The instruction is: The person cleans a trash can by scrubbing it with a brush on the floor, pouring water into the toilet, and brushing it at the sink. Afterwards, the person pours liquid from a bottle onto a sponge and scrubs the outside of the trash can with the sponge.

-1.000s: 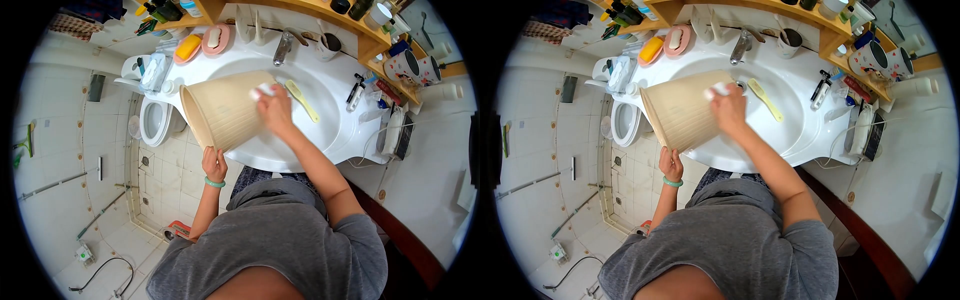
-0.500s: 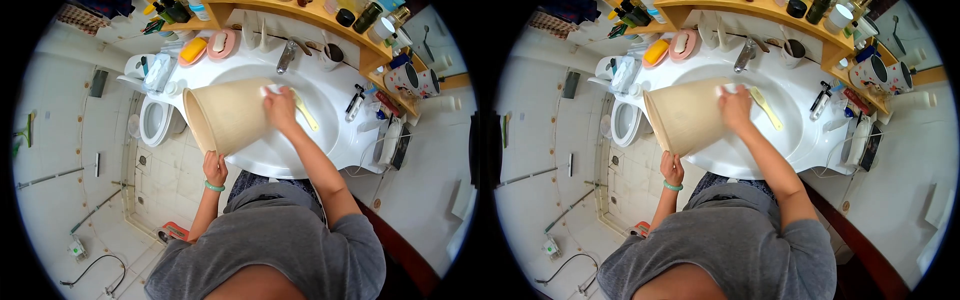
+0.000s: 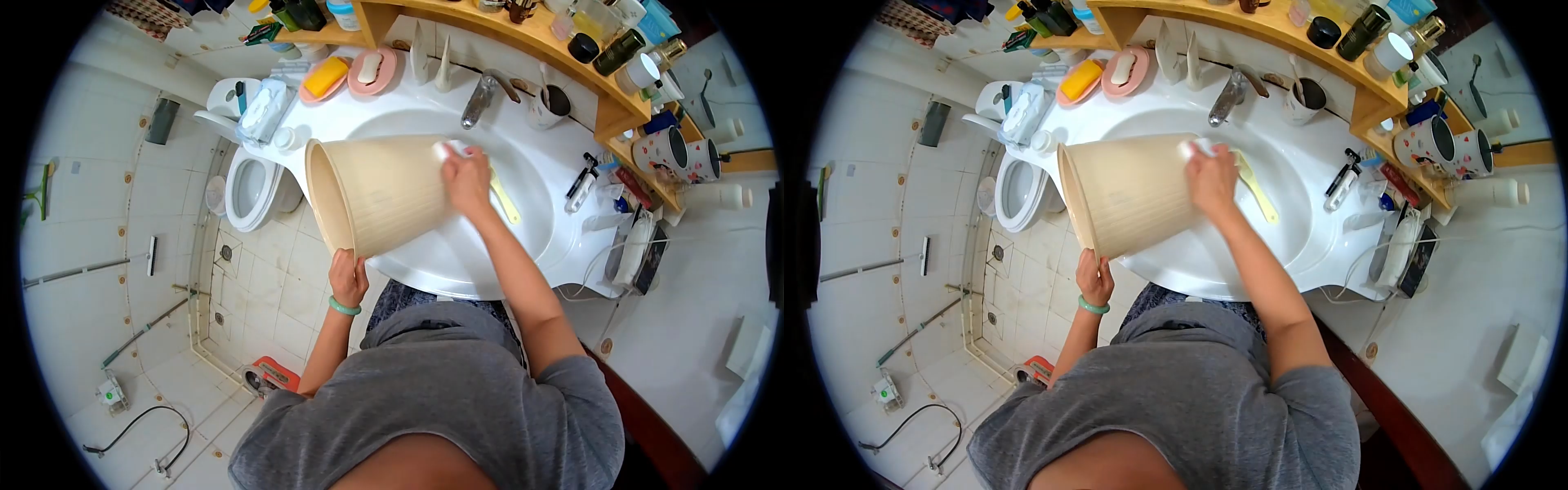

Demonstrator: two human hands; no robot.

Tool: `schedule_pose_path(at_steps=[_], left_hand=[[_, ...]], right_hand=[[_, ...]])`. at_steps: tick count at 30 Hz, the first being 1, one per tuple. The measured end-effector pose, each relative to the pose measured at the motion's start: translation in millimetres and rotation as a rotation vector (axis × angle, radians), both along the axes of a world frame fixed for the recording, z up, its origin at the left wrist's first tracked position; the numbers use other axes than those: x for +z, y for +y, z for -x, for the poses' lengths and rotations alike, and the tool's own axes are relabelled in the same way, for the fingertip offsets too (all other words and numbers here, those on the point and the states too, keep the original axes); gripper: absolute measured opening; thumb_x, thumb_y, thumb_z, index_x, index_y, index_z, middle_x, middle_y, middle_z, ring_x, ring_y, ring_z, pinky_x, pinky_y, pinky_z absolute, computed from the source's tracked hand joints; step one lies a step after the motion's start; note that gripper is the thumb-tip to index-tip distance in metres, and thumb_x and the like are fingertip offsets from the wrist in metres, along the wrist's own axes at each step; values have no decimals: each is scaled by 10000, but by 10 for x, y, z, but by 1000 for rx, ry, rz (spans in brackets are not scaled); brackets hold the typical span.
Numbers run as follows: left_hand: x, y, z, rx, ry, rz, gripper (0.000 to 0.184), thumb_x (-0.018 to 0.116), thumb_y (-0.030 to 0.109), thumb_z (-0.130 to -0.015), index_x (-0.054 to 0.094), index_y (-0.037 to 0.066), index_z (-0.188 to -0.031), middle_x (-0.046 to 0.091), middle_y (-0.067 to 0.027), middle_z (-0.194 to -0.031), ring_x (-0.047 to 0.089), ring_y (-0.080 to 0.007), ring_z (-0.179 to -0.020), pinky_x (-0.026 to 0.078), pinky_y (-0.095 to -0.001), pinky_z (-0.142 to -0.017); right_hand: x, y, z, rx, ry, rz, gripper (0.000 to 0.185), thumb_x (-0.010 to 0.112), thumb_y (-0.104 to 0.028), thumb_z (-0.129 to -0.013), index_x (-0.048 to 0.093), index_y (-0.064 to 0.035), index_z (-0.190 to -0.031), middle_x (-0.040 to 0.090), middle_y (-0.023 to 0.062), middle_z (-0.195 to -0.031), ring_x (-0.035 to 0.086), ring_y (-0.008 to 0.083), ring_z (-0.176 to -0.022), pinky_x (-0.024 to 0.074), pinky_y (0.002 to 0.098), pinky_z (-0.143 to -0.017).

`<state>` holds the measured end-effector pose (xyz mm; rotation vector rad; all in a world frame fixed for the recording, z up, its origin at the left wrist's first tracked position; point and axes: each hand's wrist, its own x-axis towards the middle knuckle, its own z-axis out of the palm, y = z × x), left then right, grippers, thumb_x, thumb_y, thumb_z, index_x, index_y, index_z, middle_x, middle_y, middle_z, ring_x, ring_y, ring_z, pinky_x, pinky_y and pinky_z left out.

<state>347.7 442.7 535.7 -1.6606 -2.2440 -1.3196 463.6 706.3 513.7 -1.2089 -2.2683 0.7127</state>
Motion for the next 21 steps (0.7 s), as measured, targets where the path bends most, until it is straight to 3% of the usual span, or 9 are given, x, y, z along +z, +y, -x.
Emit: schedule_pose_path(at_steps=[3, 4, 7, 9, 11, 13, 15, 17, 21], left_hand=[[-3, 11, 30, -7, 12, -13, 90, 528, -87, -840, 571, -68, -916, 554, -188, -789, 520, -359, -677, 433, -393, -599], [-2, 11, 34, -14, 8, -35, 91, 530, -92, -835, 567, -70, -915, 549, -188, -787, 515, -360, -672, 430, -395, -594], [43, 28, 44, -34, 15, -55, 96, 531, -91, -829, 566, -68, -915, 546, -190, -787, 508, -360, -666, 426, -397, -591], [6, -12, 85, -35, 31, -17, 99, 529, -91, -825, 564, -67, -914, 543, -191, -784, 504, -360, -662, 424, -398, -589], [-1, -69, 103, -40, 46, 22, 102, 527, -92, -822, 563, -66, -914, 541, -192, -782, 500, -359, -657, 422, -399, -587], [-4, -36, 136, -55, 34, 9, 105, 523, -92, -821, 559, -68, -918, 540, -192, -787, 501, -359, -662, 420, -400, -585], [7, -41, 120, -68, 29, -4, 106, 519, -93, -823, 556, -69, -919, 538, -192, -788, 498, -359, -663, 417, -401, -582], [-8, -52, 124, -73, 27, -15, 106, 515, -95, -824, 553, -70, -921, 535, -191, -788, 495, -360, -664, 414, -402, -578], [-42, -113, 138, -68, 43, 12, 134, 511, -89, -830, 558, -75, -955, 553, -198, -820, 510, -368, -685, 430, -404, -599]], right_hand=[[69, 195, -21, -112, -109, 209, 316, 536, -195, -864, 678, -116, -1135, 516, 197, -1062, 489, 361, -998, 417, 483, -826], [118, 54, 11, -73, -130, 2, 310, 539, -195, -869, 678, -113, -1133, 515, 194, -1044, 491, 360, -978, 415, 477, -816], [405, -305, 105, 110, 68, 42, 308, 566, -172, -857, 675, -110, -1139, 517, 197, -1023, 485, 355, -977, 413, 460, -805], [232, -166, 77, 90, 86, -5, 312, 596, -139, -840, 673, -102, -1140, 521, 197, -1010, 481, 347, -967, 412, 442, -798], [125, 52, 27, -75, -84, 15, 313, 596, -139, -839, 674, -104, -1140, 525, 195, -1006, 486, 349, -953, 417, 431, -801], [307, 64, 86, -79, -104, 124, 297, 576, -163, -851, 680, -109, -1124, 527, 193, -1016, 491, 356, -956, 418, 439, -805], [449, -191, 181, 148, 2, 24, 288, 566, -178, -852, 685, -112, -1105, 529, 195, -1032, 490, 359, -979, 423, 445, -816], [580, -294, 196, 202, 31, 6, 294, 571, -166, -842, 680, -111, -1110, 527, 207, -1042, 492, 364, -992, 426, 448, -827], [213, -7, 89, -60, -305, -47, 311, 542, -198, -853, 679, -110, -1118, 538, 208, -1027, 504, 363, -997, 415, 488, -830]])
